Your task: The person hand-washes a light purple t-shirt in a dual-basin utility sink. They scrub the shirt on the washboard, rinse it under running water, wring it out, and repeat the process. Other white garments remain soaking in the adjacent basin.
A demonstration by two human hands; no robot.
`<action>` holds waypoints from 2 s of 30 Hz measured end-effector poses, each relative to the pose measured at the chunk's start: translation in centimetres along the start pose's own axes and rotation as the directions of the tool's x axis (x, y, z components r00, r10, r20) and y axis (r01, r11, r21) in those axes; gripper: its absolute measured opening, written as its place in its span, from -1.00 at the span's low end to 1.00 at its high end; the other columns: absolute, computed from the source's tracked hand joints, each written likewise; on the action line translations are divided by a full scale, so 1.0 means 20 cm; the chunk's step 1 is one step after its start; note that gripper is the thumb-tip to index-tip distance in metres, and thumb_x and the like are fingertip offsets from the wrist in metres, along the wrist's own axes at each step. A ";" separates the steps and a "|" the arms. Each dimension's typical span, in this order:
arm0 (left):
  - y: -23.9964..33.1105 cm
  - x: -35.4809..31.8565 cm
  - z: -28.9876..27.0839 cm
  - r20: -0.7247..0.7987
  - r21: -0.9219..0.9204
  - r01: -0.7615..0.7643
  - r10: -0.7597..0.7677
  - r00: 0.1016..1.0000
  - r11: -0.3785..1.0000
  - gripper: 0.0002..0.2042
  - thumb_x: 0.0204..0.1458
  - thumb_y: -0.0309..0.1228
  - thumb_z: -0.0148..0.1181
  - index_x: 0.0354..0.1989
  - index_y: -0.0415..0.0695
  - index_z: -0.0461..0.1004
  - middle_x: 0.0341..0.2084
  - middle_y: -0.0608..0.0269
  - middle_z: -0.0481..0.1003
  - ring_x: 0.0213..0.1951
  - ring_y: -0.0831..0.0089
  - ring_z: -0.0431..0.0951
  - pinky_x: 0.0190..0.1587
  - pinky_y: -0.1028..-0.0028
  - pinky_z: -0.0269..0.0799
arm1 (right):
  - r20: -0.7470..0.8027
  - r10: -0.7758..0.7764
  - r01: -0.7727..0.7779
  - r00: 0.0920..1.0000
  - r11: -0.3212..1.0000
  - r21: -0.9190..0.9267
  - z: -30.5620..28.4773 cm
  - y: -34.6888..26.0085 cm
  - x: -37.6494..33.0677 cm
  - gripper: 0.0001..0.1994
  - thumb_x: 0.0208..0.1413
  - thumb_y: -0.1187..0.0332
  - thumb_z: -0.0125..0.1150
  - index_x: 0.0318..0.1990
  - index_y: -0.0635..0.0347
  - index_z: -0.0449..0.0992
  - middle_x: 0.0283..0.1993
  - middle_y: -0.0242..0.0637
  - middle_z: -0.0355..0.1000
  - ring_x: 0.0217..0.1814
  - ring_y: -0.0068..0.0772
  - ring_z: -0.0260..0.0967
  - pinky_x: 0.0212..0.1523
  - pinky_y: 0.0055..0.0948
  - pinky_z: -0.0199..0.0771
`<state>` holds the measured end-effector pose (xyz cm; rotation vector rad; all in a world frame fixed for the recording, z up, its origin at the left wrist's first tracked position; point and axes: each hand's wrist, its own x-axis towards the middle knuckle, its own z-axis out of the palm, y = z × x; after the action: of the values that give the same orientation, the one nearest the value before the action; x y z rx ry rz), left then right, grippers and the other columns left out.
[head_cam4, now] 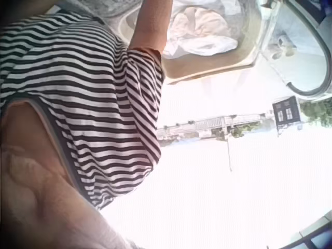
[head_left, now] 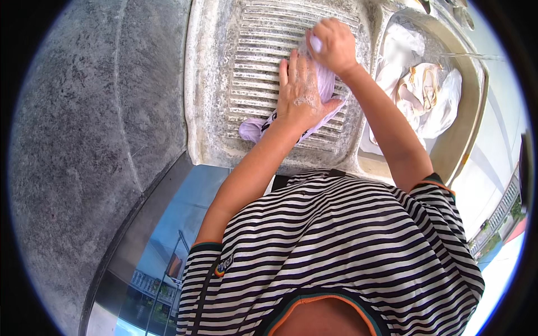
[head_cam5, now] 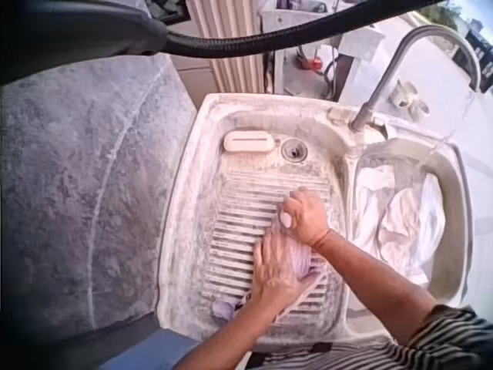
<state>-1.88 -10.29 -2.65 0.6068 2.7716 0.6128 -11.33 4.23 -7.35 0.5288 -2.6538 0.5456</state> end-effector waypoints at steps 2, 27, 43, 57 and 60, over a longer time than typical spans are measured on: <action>-0.01 0.03 0.02 -0.103 0.035 -0.020 0.024 0.994 0.999 0.12 -0.06 0.32 0.19 0.36 -0.50 0.02 0.38 -0.30 0.02 0.48 -0.07 -0.18 0.49 0.03 -0.38 | 0.109 0.439 -0.424 0.892 0.895 -0.136 0.11 0.04 0.27 -0.66 0.15 0.02 0.21 -0.38 0.12 0.58 -0.31 -0.18 0.57 -0.34 -0.10 0.51 -0.35 -0.30 0.53; 0.15 -0.21 0.10 -0.005 0.208 0.050 -0.051 0.999 0.977 0.09 -0.03 0.28 0.15 0.39 -0.48 -0.03 0.44 -0.28 -0.15 0.50 -0.08 -0.34 0.46 -0.04 -0.43 | 0.058 0.009 -0.029 0.998 0.931 0.363 -0.57 -0.32 -0.34 -0.69 -0.06 0.12 0.43 -0.52 0.14 0.49 -0.45 -0.28 0.39 -0.31 -0.19 0.34 -0.22 -0.21 0.35; 0.17 -0.19 0.11 -0.029 0.155 0.141 -0.138 0.990 0.978 0.18 -0.13 0.40 0.16 0.42 -0.38 -0.06 0.43 -0.19 -0.07 0.51 0.03 -0.28 0.49 0.06 -0.43 | -0.044 -0.153 0.159 0.987 0.943 0.293 -0.42 -0.24 -0.27 -0.81 -0.17 0.27 0.38 -0.49 0.07 0.46 -0.48 -0.38 0.37 -0.41 -0.26 0.39 -0.40 -0.33 0.39; 0.16 -0.19 0.10 -0.383 -0.117 0.099 -0.137 0.913 0.988 -0.42 0.06 -0.25 0.29 0.23 -0.20 0.25 0.24 -0.14 0.24 0.25 -0.10 0.24 0.29 0.07 0.14 | -0.403 0.249 -0.231 0.881 0.968 0.094 -0.21 0.24 0.04 -0.67 0.10 0.20 0.30 -0.05 0.17 0.50 -0.03 -0.12 0.48 0.01 -0.02 0.39 0.04 -0.15 0.37; 0.15 -0.19 0.10 -0.409 -0.151 0.048 -0.106 0.906 0.987 -0.58 0.04 -0.33 0.29 0.03 -0.17 0.32 0.17 -0.11 0.30 0.21 -0.07 0.28 0.26 0.05 0.17 | -0.200 0.338 -0.367 0.920 0.921 -0.134 -0.28 0.48 -0.55 -0.57 0.18 0.15 0.21 0.16 0.06 0.40 0.21 -0.18 0.36 0.32 -0.07 0.21 0.30 0.00 0.13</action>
<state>3.17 -8.89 -2.56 0.3661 3.0855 1.0121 -4.41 17.92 -10.23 -0.0535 -2.6039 0.4361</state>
